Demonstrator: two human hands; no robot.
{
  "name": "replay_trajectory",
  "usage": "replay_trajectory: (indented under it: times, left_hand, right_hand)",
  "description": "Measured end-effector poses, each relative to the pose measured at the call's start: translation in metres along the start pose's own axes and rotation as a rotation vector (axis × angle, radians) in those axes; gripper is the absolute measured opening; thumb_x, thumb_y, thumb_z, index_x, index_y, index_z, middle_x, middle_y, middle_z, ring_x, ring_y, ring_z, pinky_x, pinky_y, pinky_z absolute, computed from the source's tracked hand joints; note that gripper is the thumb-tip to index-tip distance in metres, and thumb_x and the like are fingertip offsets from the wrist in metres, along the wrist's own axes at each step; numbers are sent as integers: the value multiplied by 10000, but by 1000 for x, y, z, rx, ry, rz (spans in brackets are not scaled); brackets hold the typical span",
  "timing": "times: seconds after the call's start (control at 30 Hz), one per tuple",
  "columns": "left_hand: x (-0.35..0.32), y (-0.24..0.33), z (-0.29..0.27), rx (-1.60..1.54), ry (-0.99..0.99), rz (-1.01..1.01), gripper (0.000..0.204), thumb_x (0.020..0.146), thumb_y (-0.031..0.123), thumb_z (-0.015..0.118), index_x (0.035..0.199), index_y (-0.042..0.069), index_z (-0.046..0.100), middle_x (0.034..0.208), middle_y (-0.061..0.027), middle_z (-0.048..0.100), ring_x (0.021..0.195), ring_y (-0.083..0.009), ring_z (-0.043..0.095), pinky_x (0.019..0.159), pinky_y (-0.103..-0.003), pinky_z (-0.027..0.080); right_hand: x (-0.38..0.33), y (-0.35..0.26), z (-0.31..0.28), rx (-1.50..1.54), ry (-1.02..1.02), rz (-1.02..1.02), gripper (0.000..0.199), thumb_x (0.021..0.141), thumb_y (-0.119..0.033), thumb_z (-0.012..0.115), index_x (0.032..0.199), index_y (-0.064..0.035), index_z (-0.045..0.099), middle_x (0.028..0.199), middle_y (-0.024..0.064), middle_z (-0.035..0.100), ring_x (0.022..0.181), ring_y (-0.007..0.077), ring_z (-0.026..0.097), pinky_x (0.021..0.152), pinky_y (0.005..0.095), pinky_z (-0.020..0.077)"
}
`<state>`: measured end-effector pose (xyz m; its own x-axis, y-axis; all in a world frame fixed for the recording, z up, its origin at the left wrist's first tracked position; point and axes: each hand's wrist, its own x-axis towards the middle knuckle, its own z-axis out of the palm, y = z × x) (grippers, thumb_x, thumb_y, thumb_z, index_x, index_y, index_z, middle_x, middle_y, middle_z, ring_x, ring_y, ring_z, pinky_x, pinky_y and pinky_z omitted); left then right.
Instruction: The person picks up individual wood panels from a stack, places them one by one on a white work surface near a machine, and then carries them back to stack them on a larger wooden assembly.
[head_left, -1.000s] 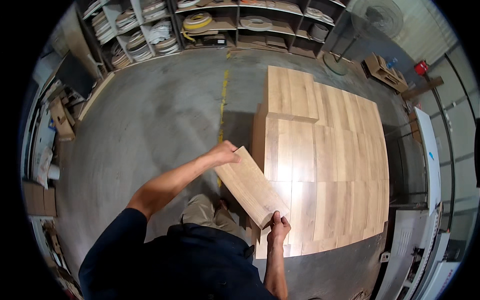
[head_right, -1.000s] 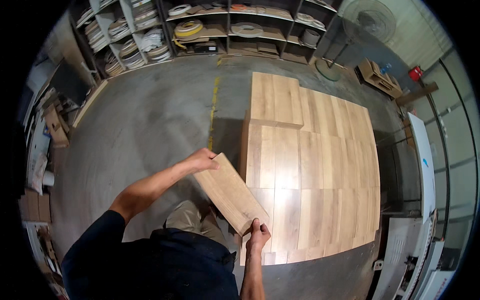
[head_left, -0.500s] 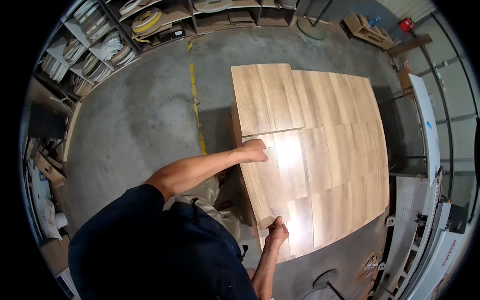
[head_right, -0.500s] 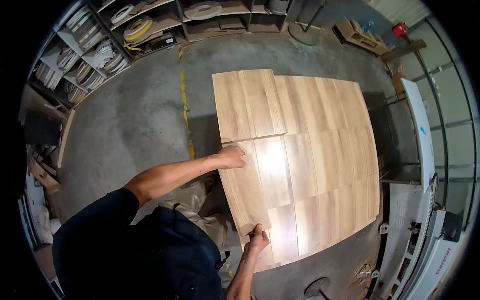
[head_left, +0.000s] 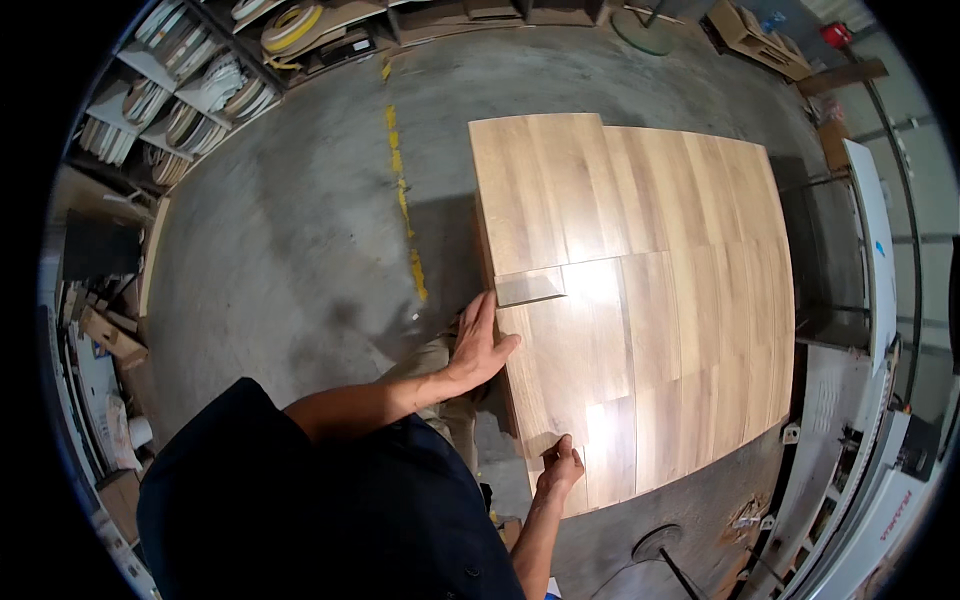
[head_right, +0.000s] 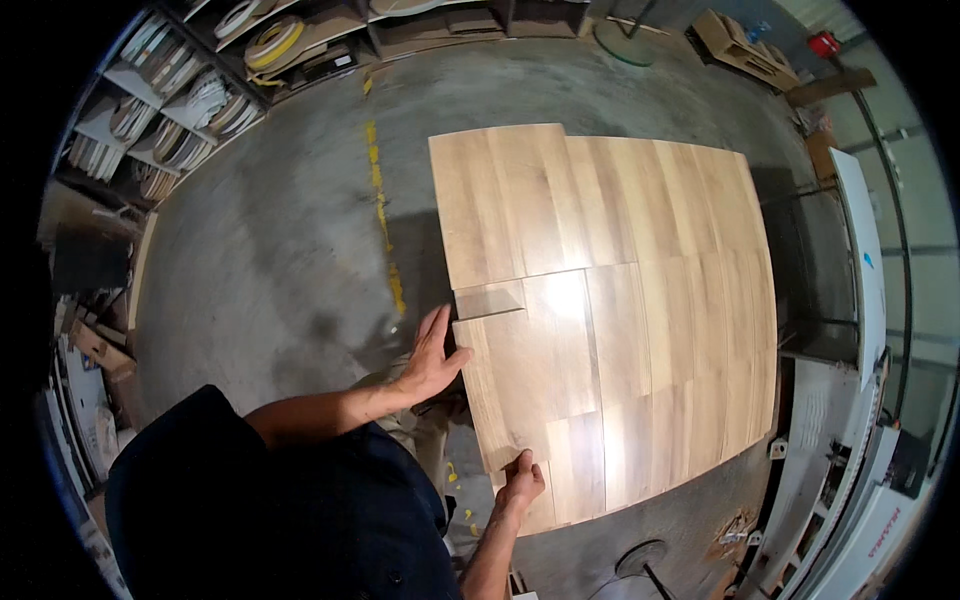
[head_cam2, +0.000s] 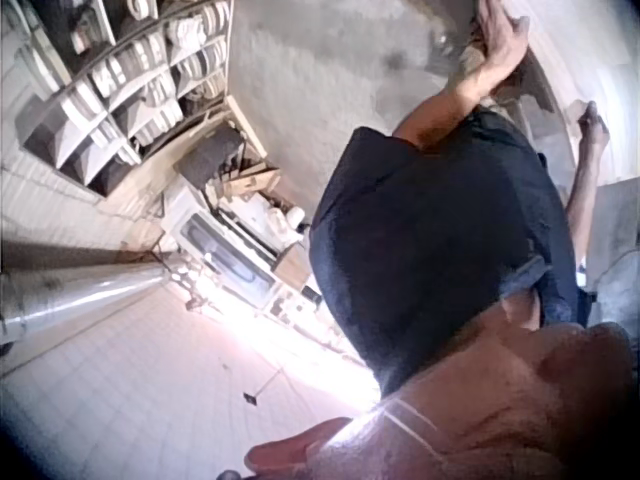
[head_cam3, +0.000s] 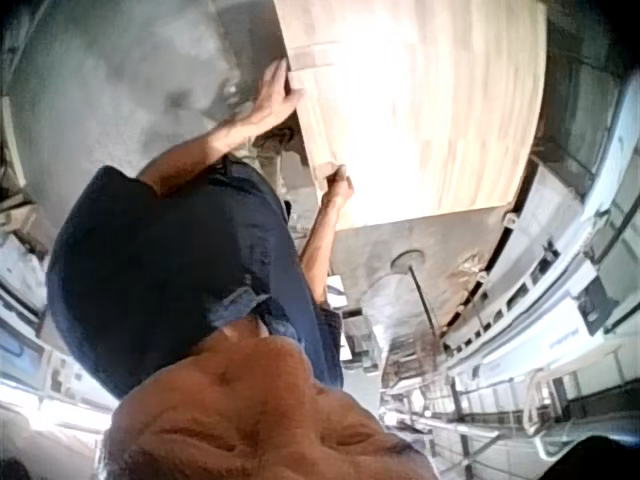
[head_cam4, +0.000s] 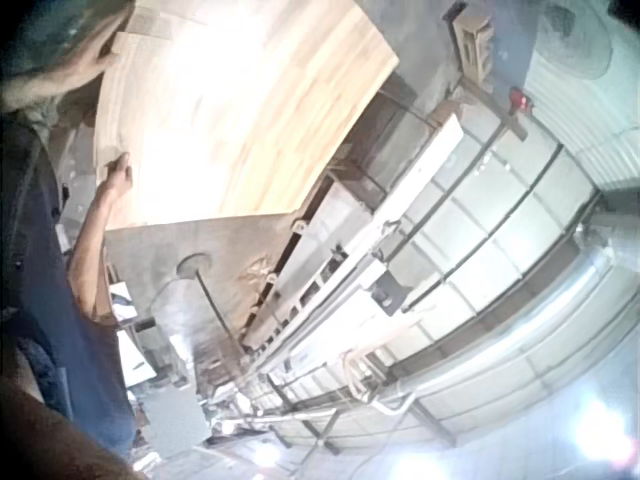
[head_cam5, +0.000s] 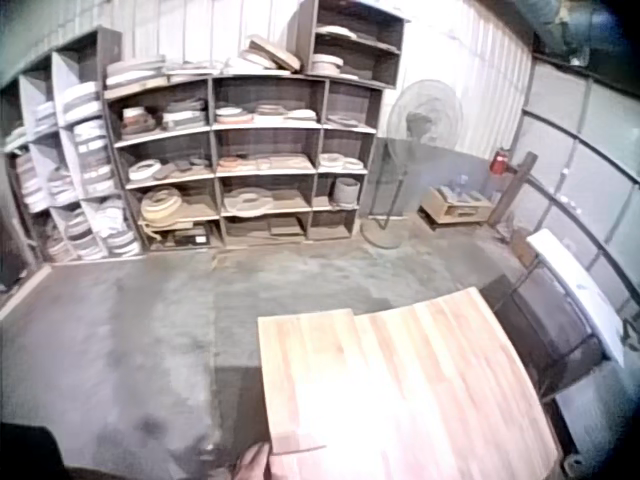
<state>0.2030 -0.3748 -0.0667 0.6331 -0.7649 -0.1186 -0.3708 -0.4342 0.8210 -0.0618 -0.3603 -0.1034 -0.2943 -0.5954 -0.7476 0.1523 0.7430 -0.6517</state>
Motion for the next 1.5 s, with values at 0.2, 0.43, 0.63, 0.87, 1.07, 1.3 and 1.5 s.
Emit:
replay_trajectory:
  times: [0.2,0.43,0.63,0.87,1.07,1.3,1.5]
  left_hand:
    - [-5,-32,41,-542,-132,-453,514,827,244,644,1219,-34,461,1162,-175,555,1082,-252,525,925,-347,419]
    - [11,-30,37,-747,-140,-592,522,849,200,634,1242,-80,434,1167,-166,569,1044,-200,547,908,-310,433]
    - [28,-19,25,-525,-112,-655,761,846,265,637,1347,-162,256,1314,-250,447,1198,-257,465,1008,-325,366]
    - [30,-2,10,-627,-151,-646,657,845,270,635,1306,-113,367,1284,-218,489,1193,-259,462,997,-326,366]
    - [28,-28,31,-595,-116,-631,565,853,248,625,1262,-88,428,1231,-190,529,1145,-246,488,970,-320,382]
    - [29,-15,21,-577,-106,-647,552,850,236,617,1266,-75,432,1222,-177,535,1135,-236,494,969,-319,382]
    - [29,-16,23,-600,-127,-615,522,842,220,601,1255,-60,448,1215,-167,539,1123,-231,497,961,-324,386]
  right_hand:
    - [-3,-4,-3,-32,-52,20,187,839,-145,685,736,-26,584,668,41,568,555,161,523,532,310,472]
    - [0,-8,12,-23,-59,28,185,854,-143,665,754,-3,595,682,60,576,588,180,537,560,336,475]
    - [0,-13,26,17,-49,29,175,863,-126,648,764,7,592,699,75,583,605,193,549,569,344,479]
    - [2,-16,22,-22,-86,64,237,821,-147,713,878,45,587,829,86,609,692,191,578,666,330,533]
    - [4,-16,23,-16,-136,35,210,817,-159,721,814,4,590,752,60,601,641,166,555,595,308,500]
    - [0,-16,26,-10,-101,27,208,821,-169,719,798,-7,589,725,53,596,613,163,547,584,306,495]
    - [-8,-21,29,-29,-106,39,200,845,-163,689,834,9,589,785,71,608,647,172,561,601,317,502]
